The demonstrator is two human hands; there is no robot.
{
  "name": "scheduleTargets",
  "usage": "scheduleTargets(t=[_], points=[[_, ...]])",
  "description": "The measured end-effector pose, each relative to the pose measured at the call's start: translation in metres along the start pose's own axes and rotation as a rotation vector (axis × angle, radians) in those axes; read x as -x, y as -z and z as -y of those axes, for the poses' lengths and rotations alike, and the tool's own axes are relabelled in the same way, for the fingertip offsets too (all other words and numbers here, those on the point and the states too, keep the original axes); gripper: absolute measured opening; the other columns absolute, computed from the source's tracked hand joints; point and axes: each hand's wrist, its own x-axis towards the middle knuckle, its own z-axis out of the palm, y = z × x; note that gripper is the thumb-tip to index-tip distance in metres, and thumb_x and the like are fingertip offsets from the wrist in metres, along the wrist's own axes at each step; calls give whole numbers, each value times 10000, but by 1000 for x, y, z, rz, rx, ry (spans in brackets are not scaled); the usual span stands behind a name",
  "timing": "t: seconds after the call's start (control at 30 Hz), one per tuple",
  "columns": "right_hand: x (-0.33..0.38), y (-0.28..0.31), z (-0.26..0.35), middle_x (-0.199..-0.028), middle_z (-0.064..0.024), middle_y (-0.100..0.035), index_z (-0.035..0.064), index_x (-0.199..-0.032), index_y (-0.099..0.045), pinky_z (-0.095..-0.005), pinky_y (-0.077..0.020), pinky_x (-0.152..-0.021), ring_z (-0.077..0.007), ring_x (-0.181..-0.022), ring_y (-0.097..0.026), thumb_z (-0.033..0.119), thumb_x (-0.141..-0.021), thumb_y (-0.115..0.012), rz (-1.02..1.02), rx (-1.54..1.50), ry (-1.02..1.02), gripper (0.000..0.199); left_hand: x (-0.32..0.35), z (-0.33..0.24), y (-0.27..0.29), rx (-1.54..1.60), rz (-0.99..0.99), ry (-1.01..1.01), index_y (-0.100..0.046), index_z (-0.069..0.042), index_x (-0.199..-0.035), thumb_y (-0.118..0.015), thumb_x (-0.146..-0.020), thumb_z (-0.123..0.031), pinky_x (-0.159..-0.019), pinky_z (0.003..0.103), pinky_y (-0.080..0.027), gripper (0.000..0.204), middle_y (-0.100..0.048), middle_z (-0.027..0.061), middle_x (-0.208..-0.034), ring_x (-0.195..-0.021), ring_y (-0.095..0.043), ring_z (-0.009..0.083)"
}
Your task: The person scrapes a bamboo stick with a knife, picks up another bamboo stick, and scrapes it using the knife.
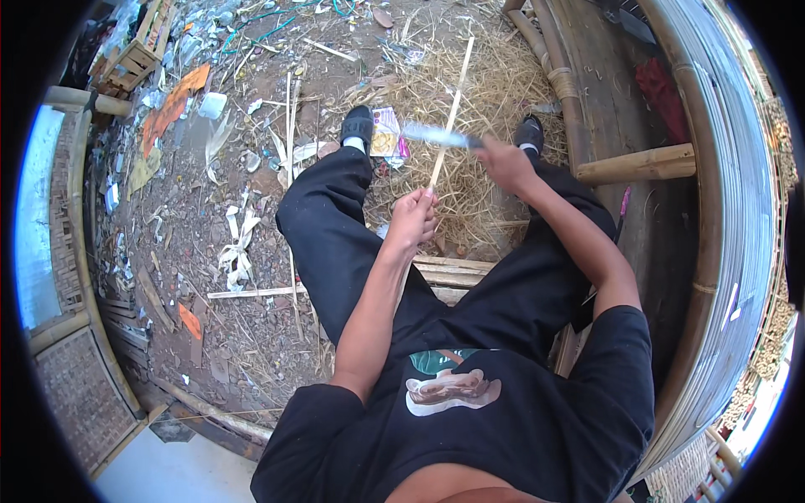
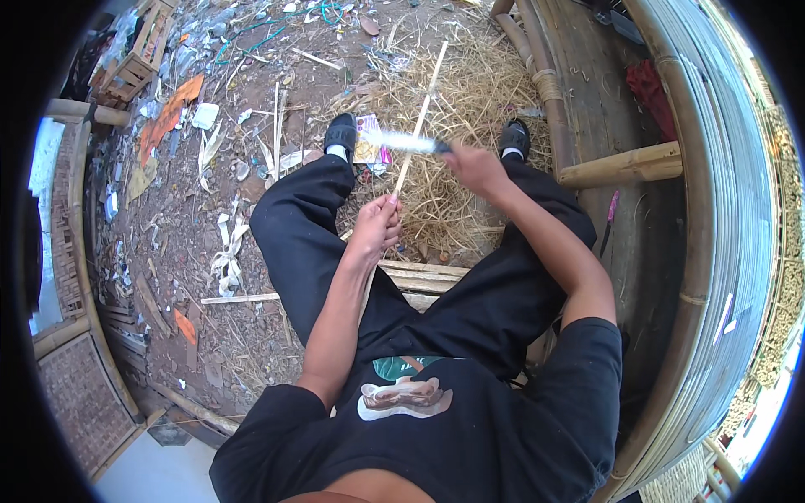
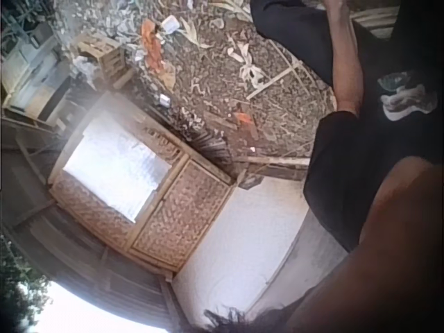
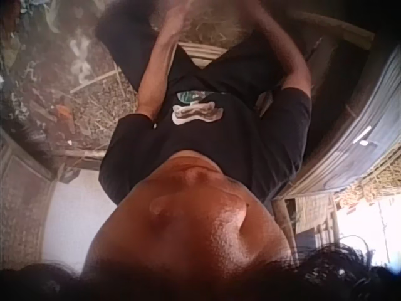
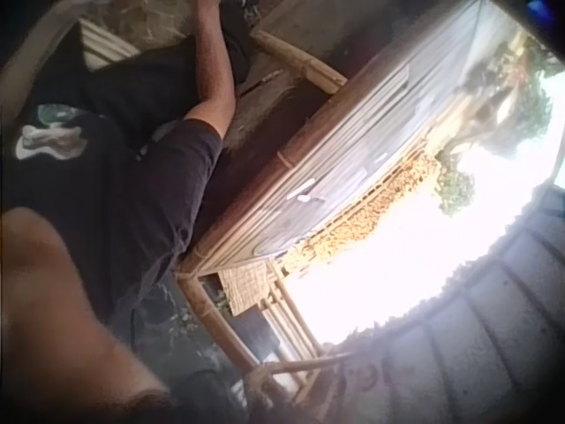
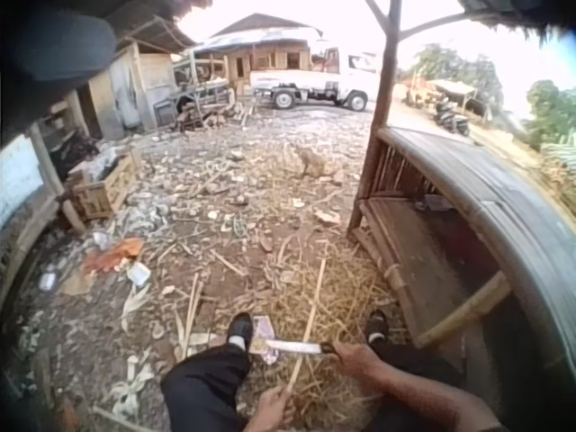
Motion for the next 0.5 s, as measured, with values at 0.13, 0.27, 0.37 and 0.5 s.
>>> scheduleTargets(t=[0.13,0.27,0.37,0.5], points=[[-21,11,-46,-669,-196,-619,65,-952,-494,-508,-486,-536,-394,-630,-644,404,-1004,-443,-43,299,-345,347,0,2,-8,-28,19,5,-476,-89,-897,-446,-1040,-264,-355,212,-178,228,-292,-78,-573,-400,-236,29],[-7,-1,-8,-675,-188,-630,54,-927,-507,-523,-499,-564,-398,-658,-650,368,-1006,-448,1,39,-333,329,-4,0,-5,-65,-23,14,-476,-89,-895,-449,-1039,-265,-354,213,-177,229,-295,-77,-576,-398,-237,30],[-1,4,-15,-678,-169,-633,55,-899,-517,-519,-500,-561,-385,-656,-654,353,-1011,-437,-54,69,-17,329,-4,4,-1,-56,-20,18,-478,-92,-894,-464,-1034,-275,-348,212,-175,230,-304,-77,-573,-394,-245,27],[-20,21,-45,-760,-162,-659,71,-896,-529,-499,-512,-574,-365,-679,-660,387,-1009,-434,-39,255,-409,349,-3,4,-7,-73,-13,25,-478,-89,-894,-465,-1034,-285,-344,210,-174,241,-295,-82,-562,-389,-244,28]])
